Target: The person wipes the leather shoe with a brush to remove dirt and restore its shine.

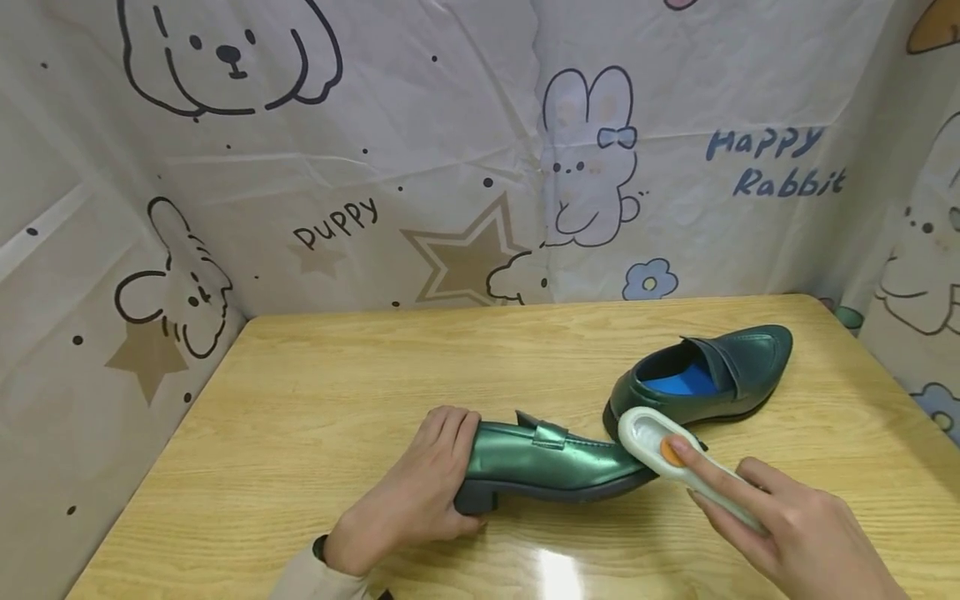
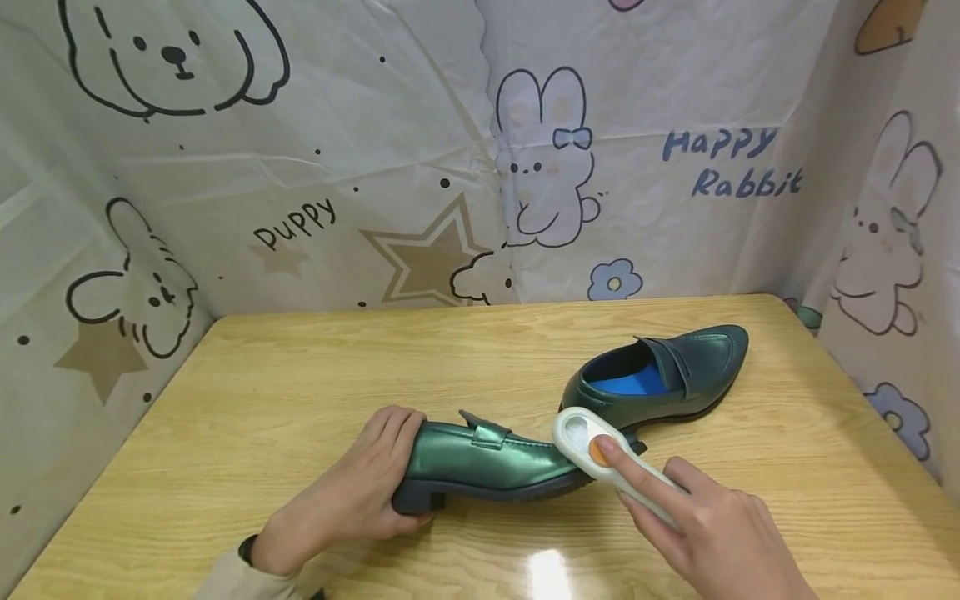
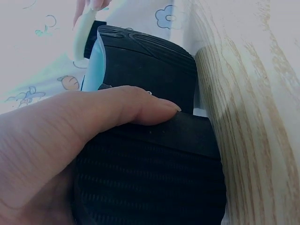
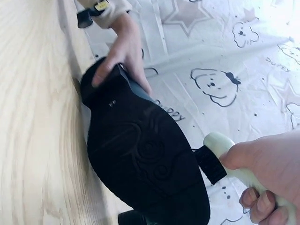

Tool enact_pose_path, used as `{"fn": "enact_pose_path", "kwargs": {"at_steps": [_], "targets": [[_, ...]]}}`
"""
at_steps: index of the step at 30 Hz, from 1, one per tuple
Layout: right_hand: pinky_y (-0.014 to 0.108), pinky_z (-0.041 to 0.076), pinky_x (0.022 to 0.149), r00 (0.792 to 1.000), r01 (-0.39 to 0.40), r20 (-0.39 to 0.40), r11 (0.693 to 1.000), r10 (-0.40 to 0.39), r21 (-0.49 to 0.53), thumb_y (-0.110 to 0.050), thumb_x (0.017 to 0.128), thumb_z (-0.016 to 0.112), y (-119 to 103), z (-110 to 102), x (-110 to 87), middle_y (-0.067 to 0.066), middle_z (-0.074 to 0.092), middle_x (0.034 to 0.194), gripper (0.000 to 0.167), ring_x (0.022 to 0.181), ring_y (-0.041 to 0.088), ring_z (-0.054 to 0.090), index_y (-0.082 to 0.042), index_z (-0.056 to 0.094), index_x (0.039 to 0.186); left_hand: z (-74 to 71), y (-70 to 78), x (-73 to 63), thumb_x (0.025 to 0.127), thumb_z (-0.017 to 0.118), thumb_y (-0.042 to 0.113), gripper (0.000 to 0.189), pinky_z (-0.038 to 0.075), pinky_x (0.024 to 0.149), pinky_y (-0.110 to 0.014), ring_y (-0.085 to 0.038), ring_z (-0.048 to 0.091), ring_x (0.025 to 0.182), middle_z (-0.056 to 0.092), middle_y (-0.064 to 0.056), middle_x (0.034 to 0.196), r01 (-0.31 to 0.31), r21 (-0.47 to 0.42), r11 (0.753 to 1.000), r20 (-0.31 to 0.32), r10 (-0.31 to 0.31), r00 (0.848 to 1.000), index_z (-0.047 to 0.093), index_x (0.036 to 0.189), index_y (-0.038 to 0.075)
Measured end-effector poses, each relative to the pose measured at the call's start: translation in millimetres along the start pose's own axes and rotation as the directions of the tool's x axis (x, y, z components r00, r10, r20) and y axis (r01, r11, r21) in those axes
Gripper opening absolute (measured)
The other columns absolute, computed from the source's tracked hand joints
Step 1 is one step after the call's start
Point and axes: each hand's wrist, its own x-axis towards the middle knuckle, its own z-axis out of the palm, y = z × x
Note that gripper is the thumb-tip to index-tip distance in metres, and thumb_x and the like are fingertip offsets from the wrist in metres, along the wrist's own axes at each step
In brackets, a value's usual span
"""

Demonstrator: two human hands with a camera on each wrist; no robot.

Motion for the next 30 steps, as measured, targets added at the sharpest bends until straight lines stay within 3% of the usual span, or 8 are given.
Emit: {"fn": "enact_pose_path", "kwargs": {"at_steps": [3,7,11,16,22,26,29,30], "targets": [[0.015,0.027,0.044,0.999,-0.032,0.036,0.999,0.033,-0.026,-0.055,0.091,0.052,-2.4,0.1,-5.0,-0.018,0.036,0.072,0.049,0.054,-0.006,0.024,-0.037,0.054,0.137,-0.2,0.0,-0.3,0.059,0.082,0.054,0.104,0.032,0.105,-0.045,-0.031,0.041,0.115,0.045,-0.016,0.121,-0.004,-0.005,1.0,0.009,0.004,1.0,0.038,0.132,-0.006],[0.015,0.027,0.045,0.994,-0.058,0.091,0.997,0.063,-0.056,-0.039,0.08,0.076,-9.0,2.1,-9.2,-0.018,0.033,0.072,0.062,0.053,-0.006,0.023,-0.039,0.053,0.138,0.2,-0.5,0.2,0.058,0.082,0.053,0.104,0.033,0.104,-0.045,-0.03,0.041,0.113,0.044,-0.015,0.12,-0.005,-0.018,1.0,-0.001,0.005,1.0,0.038,0.131,-0.005],[0.017,0.029,0.045,0.991,-0.114,0.068,0.991,0.118,-0.066,-0.026,0.073,0.082,-3.8,-0.5,-7.6,-0.017,0.038,0.072,0.071,0.054,-0.005,0.026,-0.037,0.053,0.138,1.0,-0.9,0.4,0.057,0.082,0.054,0.103,0.034,0.103,-0.045,-0.03,0.041,0.111,0.045,-0.014,0.118,-0.009,-0.01,1.0,-0.019,0.009,1.0,0.039,0.13,-0.005],[0.018,0.03,0.043,0.994,-0.103,-0.024,0.994,0.103,-0.032,-0.039,0.087,0.068,8.7,-2.9,-9.7,-0.015,0.044,0.07,0.052,0.054,-0.005,0.028,-0.033,0.055,0.137,1.6,-1.2,-0.3,0.058,0.081,0.053,0.102,0.033,0.104,-0.045,-0.03,0.041,0.112,0.045,-0.015,0.119,-0.009,-0.009,1.0,-0.021,0.009,1.0,0.04,0.13,-0.005],[0.017,0.03,0.045,0.992,-0.121,0.037,0.992,0.122,-0.036,-0.028,0.074,0.081,6.2,0.8,-12.1,-0.017,0.039,0.07,0.068,0.055,-0.005,0.028,-0.036,0.055,0.136,2.0,-1.6,0.5,0.056,0.083,0.051,0.102,0.034,0.102,-0.046,-0.031,0.041,0.111,0.045,-0.016,0.118,-0.017,-0.03,0.999,-0.039,0.016,0.999,0.04,0.129,-0.007],[0.018,0.027,0.043,0.991,-0.135,-0.007,0.988,0.135,-0.076,-0.046,0.089,0.063,11.6,-1.7,-12.1,-0.014,0.039,0.068,0.051,0.052,-0.004,0.025,-0.037,0.052,0.139,2.9,-2.1,0.3,0.057,0.083,0.047,0.1,0.034,0.102,-0.045,-0.03,0.042,0.112,0.046,-0.015,0.119,-0.015,-0.075,0.997,-0.06,0.011,0.998,0.04,0.129,-0.006],[0.018,0.026,0.042,0.992,-0.117,-0.052,0.991,0.114,-0.072,-0.058,0.094,0.042,16.2,-2.8,-12.4,-0.013,0.039,0.066,0.051,0.05,-0.004,0.023,-0.035,0.053,0.138,3.4,-2.6,0.1,0.057,0.083,0.045,0.097,0.034,0.101,-0.045,-0.03,0.042,0.112,0.046,-0.015,0.119,-0.01,-0.1,0.995,-0.07,0.003,0.998,0.041,0.129,-0.004],[0.018,0.026,0.042,0.993,-0.111,-0.051,0.991,0.108,-0.069,-0.058,0.094,0.042,16.1,-2.6,-12.5,-0.014,0.039,0.066,0.051,0.051,-0.004,0.023,-0.035,0.053,0.139,3.5,-2.8,0.2,0.056,0.083,0.045,0.097,0.034,0.101,-0.045,-0.03,0.042,0.112,0.046,-0.015,0.119,-0.009,-0.103,0.995,-0.071,0.002,0.997,0.041,0.129,-0.004]]}}
